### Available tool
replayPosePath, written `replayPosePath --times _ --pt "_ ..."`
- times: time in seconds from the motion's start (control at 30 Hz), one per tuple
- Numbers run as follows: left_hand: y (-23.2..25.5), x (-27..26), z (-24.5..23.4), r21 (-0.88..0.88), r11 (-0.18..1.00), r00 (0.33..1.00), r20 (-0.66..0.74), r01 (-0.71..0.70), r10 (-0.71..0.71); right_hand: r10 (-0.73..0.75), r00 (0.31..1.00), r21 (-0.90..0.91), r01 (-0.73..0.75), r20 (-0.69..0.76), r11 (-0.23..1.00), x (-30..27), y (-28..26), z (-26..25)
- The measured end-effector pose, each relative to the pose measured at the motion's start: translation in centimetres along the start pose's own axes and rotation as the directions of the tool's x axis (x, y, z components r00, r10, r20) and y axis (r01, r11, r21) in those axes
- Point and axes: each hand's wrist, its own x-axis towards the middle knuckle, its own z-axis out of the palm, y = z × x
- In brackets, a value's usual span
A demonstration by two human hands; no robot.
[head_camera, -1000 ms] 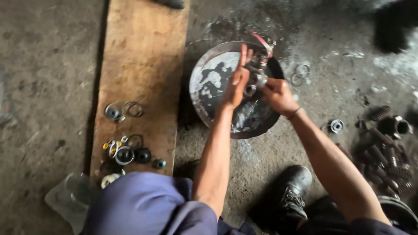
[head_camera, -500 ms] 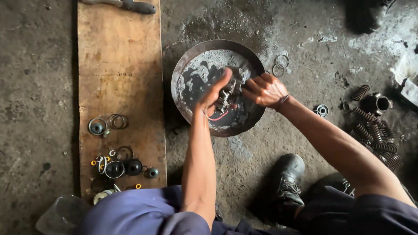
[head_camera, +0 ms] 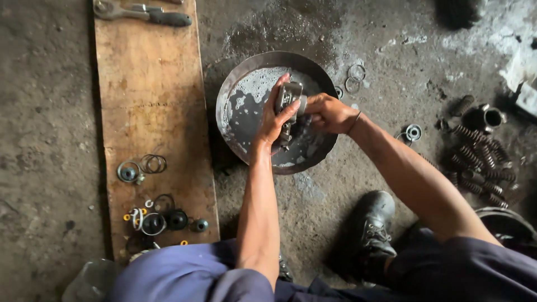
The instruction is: The person cleans a mechanical component by washing and scrubbing its parts inside a basin of soapy liquid by hand and with a cloth.
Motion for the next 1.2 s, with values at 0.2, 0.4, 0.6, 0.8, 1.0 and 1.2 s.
replayPosePath --times 0.2,0.4,0.6,0.8,1.0,1.2 --pt "-0.5 0.6 -0.8 -0.168 0.984 0.996 -0.077 -0.056 0.043 -0.461 0.887 -0.466 0.420 0.028 0.779 -0.8 0.0 4.7" --pt "-2.2 -1.2 -2.0 -0.452 0.889 0.979 -0.142 0.069 -0.149 -0.278 0.900 -0.057 0.275 -0.335 0.960 0.0 2.5 4.4" --pt "1.1 -2.4 -3.2 -0.782 0.622 0.983 -0.080 0.043 -0.168 -0.340 0.898 -0.380 0.223 -0.278 0.898 -0.9 2.0 -0.4" --pt "2.4 -2.4 -2.7 -0.907 0.410 0.995 0.080 0.096 -0.055 -0.451 0.851 -0.909 -0.068 -0.268 0.412 1.8 3.9 -1.9" --pt "2.5 -2.6 -2.6 -0.901 0.416 0.992 0.113 0.125 -0.053 -0.520 0.846 -0.971 -0.209 -0.118 -0.119 3.6 8.9 2.8" --pt "2.7 -3.2 -2.9 -0.860 0.488 0.979 0.059 0.149 -0.195 -0.213 0.927 -0.950 -0.289 -0.309 0.117 4.7 8.6 2.1"
